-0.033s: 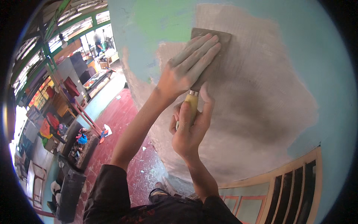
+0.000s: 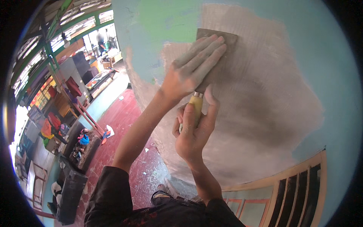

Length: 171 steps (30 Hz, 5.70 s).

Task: The person applies and smooths a white plaster-like compound onto a light blue wall using a metal trowel. The person works methodically across the surface, spreading the material in broad strokes to create an even layer.

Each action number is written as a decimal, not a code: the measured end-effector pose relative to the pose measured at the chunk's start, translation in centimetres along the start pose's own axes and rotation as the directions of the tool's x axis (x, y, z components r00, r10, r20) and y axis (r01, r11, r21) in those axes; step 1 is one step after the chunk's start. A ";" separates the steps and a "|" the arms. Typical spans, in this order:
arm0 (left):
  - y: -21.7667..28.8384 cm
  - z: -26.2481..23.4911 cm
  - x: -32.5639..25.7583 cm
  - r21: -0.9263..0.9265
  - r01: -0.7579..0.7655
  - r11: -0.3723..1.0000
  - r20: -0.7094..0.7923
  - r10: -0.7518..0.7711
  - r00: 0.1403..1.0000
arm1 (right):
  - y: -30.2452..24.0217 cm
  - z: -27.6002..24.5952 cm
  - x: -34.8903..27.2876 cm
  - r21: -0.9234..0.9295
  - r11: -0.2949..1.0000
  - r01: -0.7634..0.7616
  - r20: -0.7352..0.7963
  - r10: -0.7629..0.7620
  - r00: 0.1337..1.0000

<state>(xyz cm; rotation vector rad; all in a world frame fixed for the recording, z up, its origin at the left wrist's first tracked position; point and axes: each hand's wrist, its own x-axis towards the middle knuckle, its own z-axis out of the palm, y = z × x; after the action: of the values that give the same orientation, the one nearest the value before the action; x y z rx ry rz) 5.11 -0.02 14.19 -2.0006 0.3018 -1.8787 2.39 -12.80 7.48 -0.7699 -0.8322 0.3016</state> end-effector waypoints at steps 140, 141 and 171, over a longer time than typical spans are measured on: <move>1.0 0.0 -1.4 -0.066 0.083 0.994 0.043 -0.080 0.996 | 2.8 -1.5 -0.7 -0.109 0.969 0.224 0.121 -0.210 0.970; 0.9 -0.1 -1.5 -0.054 0.077 0.996 0.053 -0.074 0.996 | 2.6 -1.0 -0.5 -0.093 0.971 0.222 0.105 -0.213 0.971; 0.5 0.5 -1.4 0.007 0.062 0.998 -0.012 -0.061 0.998 | 3.1 -1.3 -0.7 -0.155 0.974 0.163 -0.021 -0.169 0.985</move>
<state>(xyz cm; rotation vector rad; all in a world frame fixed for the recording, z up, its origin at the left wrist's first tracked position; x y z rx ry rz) 5.54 0.19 12.72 -2.0159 0.2384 -1.9267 3.07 -11.63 4.35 -0.8403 -0.8887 0.0754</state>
